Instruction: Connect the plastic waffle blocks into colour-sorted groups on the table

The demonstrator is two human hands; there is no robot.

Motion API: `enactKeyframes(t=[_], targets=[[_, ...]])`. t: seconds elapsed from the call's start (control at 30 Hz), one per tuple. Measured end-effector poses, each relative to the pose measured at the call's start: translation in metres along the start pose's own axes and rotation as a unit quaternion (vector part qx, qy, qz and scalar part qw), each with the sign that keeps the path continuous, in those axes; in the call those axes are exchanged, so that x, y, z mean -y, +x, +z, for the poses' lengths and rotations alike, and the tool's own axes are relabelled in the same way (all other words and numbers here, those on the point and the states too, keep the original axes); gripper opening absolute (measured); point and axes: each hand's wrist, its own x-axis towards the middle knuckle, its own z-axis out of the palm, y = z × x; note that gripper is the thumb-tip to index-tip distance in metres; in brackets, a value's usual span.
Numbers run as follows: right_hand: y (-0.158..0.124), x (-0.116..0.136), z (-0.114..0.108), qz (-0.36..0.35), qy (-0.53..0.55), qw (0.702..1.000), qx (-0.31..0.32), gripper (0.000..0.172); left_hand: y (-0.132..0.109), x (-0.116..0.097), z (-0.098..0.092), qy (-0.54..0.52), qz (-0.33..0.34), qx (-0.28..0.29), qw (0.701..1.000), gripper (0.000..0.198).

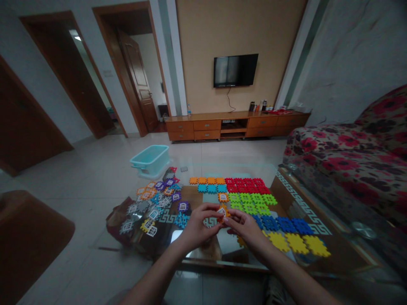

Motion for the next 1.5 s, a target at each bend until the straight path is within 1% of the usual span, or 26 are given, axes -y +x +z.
enactKeyframes(t=[0.07,0.13,0.2,0.23,0.27,0.3,0.33,0.4,0.5,0.57,0.63,0.73,0.9,0.97,1.1,1.27,1.37,1.5], targets=[[0.001,-0.001,-0.001,-0.004,-0.011,1.0,-0.011,0.039,0.003,0.0,-0.004,-0.006,-0.009,0.002,1.0,0.017],[0.003,-0.001,-0.003,-0.004,-0.012,1.0,-0.029,0.035,0.007,0.008,-0.011,-0.003,-0.027,-0.011,1.0,0.014],[0.005,-0.002,-0.005,0.0,-0.013,0.998,-0.057,0.033,0.013,0.026,-0.025,0.025,-0.057,-0.05,0.997,0.016],[0.005,-0.003,-0.006,0.002,-0.016,0.997,-0.071,0.033,0.015,0.038,-0.034,0.053,-0.078,-0.087,0.992,0.018],[0.006,-0.003,-0.007,0.004,-0.021,0.996,-0.084,0.033,0.016,0.051,-0.044,0.092,-0.098,-0.122,0.983,0.02],[0.006,-0.003,-0.008,0.005,-0.027,0.995,-0.093,0.033,0.016,0.065,-0.055,0.14,-0.119,-0.143,0.973,0.021],[0.006,-0.003,-0.009,0.004,-0.033,0.994,-0.101,0.033,0.014,0.078,-0.067,0.195,-0.143,-0.161,0.957,0.023],[0.006,-0.001,-0.01,0.0,-0.048,0.993,-0.112,0.032,0.007,0.101,-0.09,0.31,-0.195,-0.175,0.914,0.026],[0.005,0.003,-0.012,-0.005,-0.07,0.99,-0.118,0.031,-0.009,0.125,-0.117,0.449,-0.248,-0.163,0.842,0.039],[0.004,0.007,-0.012,-0.003,-0.076,0.99,-0.117,0.031,-0.019,0.135,-0.128,0.494,-0.283,-0.157,0.807,0.046],[0.003,0.009,-0.011,-0.002,-0.071,0.991,-0.114,0.031,-0.026,0.144,-0.136,0.511,-0.313,-0.152,0.786,0.051],[0.003,0.01,-0.011,0.001,-0.054,0.993,-0.105,0.03,-0.033,0.155,-0.143,0.517,-0.343,-0.147,0.77,0.057],[0.005,0.006,-0.012,0.01,-0.041,0.994,-0.105,0.031,-0.037,0.166,-0.149,0.466,-0.419,-0.17,0.761,0.061],[0.006,0.005,-0.013,0.01,-0.045,0.993,-0.107,0.032,-0.038,0.168,-0.15,0.455,-0.435,-0.161,0.761,0.064],[0.007,0.004,-0.013,0.005,-0.063,0.992,-0.11,0.031,-0.038,0.17,-0.148,0.457,-0.428,-0.137,0.768,0.068],[0.008,0.003,-0.013,0.0,-0.078,0.991,-0.107,0.031,-0.036,0.169,-0.144,0.473,-0.417,-0.131,0.765,0.062],[0.009,0.002,-0.014,0.0,-0.082,0.991,-0.106,0.03,-0.035,0.163,-0.143,0.499,-0.401,-0.142,0.755,0.06],[0.01,0.001,-0.015,0.003,-0.091,0.99,-0.11,0.029,-0.029,0.148,-0.145,0.529,-0.357,-0.179,0.749,0.053]])
